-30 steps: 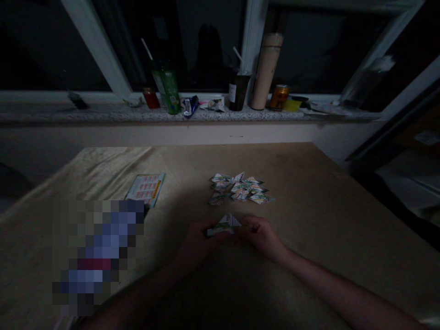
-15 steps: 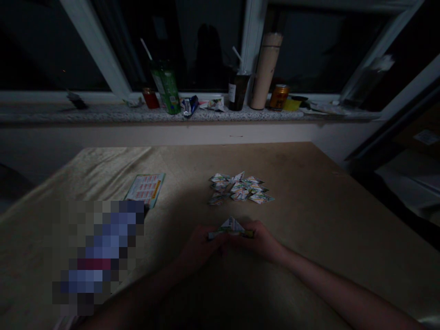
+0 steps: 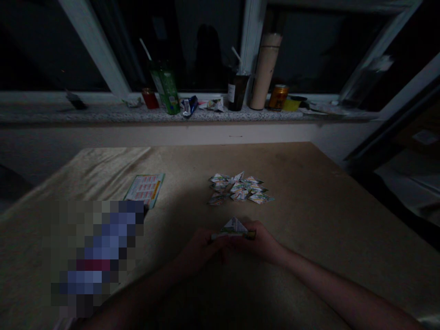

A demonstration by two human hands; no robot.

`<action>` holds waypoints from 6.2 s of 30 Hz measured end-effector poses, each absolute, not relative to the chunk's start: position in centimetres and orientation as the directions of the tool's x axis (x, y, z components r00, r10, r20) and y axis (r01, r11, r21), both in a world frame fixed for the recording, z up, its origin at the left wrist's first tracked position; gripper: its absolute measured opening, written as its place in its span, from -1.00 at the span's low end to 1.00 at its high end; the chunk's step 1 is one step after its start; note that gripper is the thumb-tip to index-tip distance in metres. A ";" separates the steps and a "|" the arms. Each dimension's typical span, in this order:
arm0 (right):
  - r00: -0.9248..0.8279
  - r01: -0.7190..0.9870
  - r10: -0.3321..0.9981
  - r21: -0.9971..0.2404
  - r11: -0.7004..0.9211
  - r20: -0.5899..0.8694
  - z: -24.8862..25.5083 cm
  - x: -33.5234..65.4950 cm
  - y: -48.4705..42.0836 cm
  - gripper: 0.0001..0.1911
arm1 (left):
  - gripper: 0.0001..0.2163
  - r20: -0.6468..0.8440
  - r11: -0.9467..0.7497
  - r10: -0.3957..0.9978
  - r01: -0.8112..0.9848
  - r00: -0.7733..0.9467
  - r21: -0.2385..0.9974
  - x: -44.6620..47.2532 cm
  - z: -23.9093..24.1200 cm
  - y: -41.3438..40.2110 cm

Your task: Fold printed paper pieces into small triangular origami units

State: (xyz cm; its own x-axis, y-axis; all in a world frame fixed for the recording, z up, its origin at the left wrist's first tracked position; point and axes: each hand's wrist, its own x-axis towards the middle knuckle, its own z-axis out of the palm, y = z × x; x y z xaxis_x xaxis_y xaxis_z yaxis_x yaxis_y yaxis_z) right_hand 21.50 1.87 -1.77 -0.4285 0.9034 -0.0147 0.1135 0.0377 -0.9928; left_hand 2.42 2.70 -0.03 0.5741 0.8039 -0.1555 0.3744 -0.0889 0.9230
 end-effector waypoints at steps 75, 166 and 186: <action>-0.402 0.062 0.915 -0.997 0.035 0.008 -1.7 21.4 1.9 -0.64 | -0.58 -0.122 -0.088 0.830 0.344 0.544 0.935 2.9 -0.2 2.3; 0.008 -0.046 0.997 -0.996 0.075 0.075 -0.5 22.9 2.9 -0.69 | -0.51 -0.121 0.027 0.889 0.213 0.441 0.977 2.5 -0.2 2.9; -0.026 -0.091 0.996 -0.992 0.083 0.085 -0.7 22.6 2.3 -0.68 | -0.50 -0.149 0.138 0.917 0.056 0.370 0.989 2.8 -0.7 3.2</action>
